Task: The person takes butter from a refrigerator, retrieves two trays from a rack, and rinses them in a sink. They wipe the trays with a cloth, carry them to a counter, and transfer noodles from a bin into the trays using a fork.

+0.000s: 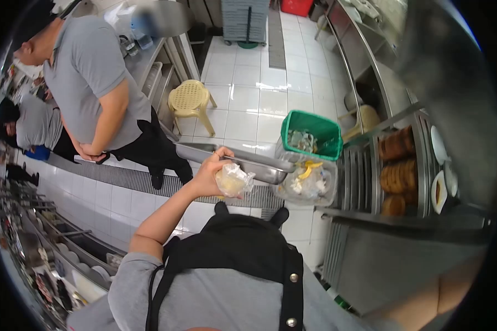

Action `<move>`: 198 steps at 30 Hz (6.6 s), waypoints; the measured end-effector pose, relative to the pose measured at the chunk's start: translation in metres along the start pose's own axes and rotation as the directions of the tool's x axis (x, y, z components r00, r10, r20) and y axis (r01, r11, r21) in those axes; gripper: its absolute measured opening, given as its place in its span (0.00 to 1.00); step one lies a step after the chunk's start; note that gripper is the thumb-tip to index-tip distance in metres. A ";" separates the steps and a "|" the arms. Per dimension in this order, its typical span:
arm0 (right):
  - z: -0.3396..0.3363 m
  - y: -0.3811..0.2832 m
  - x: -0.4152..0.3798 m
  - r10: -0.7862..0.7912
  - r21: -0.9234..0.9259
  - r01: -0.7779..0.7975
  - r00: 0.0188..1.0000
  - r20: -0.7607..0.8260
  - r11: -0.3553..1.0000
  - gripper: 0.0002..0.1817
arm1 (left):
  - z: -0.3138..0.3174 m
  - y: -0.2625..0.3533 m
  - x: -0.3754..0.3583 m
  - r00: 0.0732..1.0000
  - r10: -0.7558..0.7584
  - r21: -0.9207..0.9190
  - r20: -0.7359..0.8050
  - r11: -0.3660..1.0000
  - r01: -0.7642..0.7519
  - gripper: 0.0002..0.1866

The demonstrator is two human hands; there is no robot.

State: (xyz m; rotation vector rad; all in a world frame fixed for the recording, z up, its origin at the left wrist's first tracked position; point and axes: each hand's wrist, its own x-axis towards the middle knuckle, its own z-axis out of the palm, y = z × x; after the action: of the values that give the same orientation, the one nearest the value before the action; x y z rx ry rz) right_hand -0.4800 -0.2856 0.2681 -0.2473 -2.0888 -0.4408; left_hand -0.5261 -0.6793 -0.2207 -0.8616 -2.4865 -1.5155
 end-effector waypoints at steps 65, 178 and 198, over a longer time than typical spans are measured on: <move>1.027 -0.361 0.157 -0.250 0.426 -0.359 0.442 0.861 0.831 0.35 | 0.050 -0.496 1.056 0.638 0.404 -0.268 0.656 0.914 -0.304 0.38; 1.632 0.143 0.137 0.297 -0.295 -0.100 0.578 0.760 0.950 0.09 | 0.743 -0.615 1.811 -0.132 0.667 -0.673 0.733 0.682 -0.287 0.33; 1.946 0.235 0.157 0.845 -0.098 -0.992 0.012 0.535 0.076 0.12 | 0.795 -0.620 1.770 0.372 -0.410 0.226 0.833 0.864 0.449 0.40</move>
State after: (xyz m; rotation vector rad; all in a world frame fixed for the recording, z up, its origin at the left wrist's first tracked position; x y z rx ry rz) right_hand -1.9943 0.7166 -0.4856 -1.6346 -1.8047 0.9384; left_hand -2.1659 0.5074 -0.4516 -1.3067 -3.6989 -1.4539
